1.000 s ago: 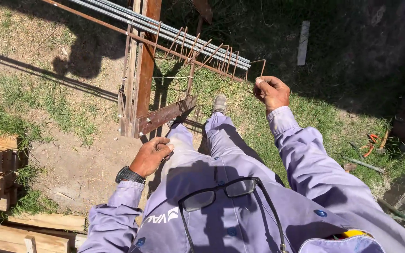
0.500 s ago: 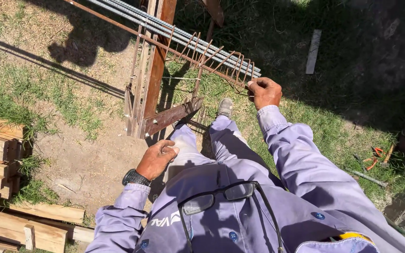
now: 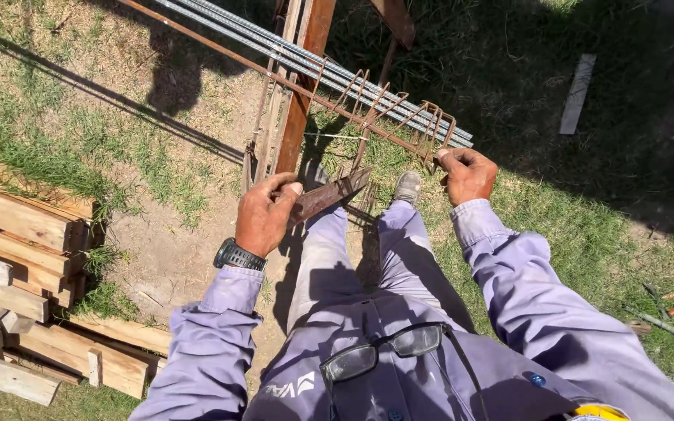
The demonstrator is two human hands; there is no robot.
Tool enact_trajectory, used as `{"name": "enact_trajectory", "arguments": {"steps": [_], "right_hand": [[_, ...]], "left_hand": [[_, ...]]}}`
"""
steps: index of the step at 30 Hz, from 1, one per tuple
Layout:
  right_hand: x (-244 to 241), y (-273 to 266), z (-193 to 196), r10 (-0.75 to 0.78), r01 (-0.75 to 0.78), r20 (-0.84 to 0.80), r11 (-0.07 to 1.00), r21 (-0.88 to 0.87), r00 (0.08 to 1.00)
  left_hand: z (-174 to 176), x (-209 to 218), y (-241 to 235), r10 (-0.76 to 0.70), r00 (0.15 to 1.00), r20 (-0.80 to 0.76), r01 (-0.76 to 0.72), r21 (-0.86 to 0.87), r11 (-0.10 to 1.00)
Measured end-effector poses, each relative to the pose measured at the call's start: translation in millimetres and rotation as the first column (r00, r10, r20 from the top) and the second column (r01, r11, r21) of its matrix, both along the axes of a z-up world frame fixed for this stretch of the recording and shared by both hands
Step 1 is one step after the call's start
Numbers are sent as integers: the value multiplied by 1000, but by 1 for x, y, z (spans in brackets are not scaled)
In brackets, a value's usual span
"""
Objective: The person assembles a rebar cage by hand, placing pre-bent wire stirrups onto a set of parallel steel bars resting on a wooden jig. They slide the stirrups into position and adjust their spacing along the length of the bars.
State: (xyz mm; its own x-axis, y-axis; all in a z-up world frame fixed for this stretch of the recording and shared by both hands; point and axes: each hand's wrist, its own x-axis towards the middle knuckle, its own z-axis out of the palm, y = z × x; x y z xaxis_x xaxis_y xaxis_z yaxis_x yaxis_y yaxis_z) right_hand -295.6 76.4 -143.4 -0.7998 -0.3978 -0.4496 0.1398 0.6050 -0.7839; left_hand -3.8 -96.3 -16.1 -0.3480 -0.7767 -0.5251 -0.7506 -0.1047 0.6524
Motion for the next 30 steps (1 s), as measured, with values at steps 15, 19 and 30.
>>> {"name": "enact_trajectory", "arguments": {"steps": [15, 19, 30], "right_hand": [[28, -26, -8, -275, 275, 139, 961, 17, 951], [41, -38, -3, -252, 259, 185, 966, -16, 950], [51, -76, -6, -178, 191, 177, 980, -54, 968]], "left_hand": [[-89, -97, -112, -179, 981, -76, 182, 36, 983], [-96, -102, -112, -135, 983, -128, 154, 150, 977], [-114, -126, -102, -112, 976, -187, 182, 414, 892]]}}
